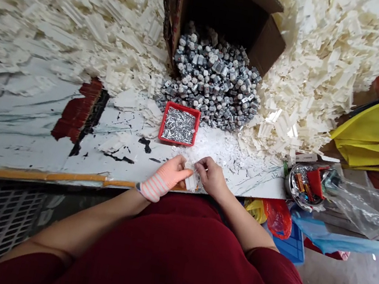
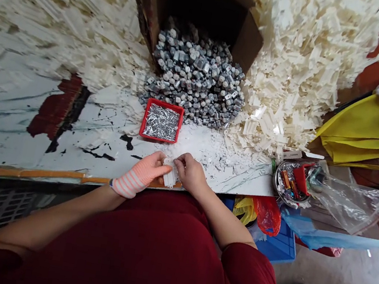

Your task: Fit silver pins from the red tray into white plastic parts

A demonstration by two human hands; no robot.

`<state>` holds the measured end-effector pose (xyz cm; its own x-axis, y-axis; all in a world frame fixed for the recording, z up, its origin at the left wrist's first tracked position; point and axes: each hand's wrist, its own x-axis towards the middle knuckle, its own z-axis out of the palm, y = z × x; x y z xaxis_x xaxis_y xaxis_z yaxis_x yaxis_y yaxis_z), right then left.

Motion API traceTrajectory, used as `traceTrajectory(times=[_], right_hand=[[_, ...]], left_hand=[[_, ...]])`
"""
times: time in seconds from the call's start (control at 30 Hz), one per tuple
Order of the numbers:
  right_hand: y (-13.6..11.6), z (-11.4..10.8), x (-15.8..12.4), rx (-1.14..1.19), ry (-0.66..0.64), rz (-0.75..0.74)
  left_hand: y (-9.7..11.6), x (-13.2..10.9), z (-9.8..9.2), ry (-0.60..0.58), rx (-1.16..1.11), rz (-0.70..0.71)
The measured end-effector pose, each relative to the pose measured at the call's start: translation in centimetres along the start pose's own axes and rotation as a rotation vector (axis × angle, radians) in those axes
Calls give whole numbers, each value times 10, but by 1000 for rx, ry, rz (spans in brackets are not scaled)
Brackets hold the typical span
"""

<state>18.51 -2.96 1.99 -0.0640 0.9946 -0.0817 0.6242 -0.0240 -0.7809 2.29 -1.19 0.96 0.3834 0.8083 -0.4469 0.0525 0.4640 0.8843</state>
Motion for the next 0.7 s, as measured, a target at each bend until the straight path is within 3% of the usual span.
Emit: traceTrajectory(times=[0.13,0.33,0.47,0.53,0.63,0.67,0.7], right_hand=[[0,1,1,68,22,-5],[-2,3,3,133,28,7],[1,11,3,328,36,102],[8,9,8,418,-25,135],[26,-12,30,305,-132,85],[34,-23,40,175,-91,59],[42,-34,50,-5,28,55]], left_hand=[[5,-2,1,74,175,53],[4,-2,4,-7,-48,20],[1,-3,5,205,270,178],[3,-2,4,259,358,212],[7,1,3,137,242,100],[8,2,2,88,188,55],[10,3,2,53,142,21]])
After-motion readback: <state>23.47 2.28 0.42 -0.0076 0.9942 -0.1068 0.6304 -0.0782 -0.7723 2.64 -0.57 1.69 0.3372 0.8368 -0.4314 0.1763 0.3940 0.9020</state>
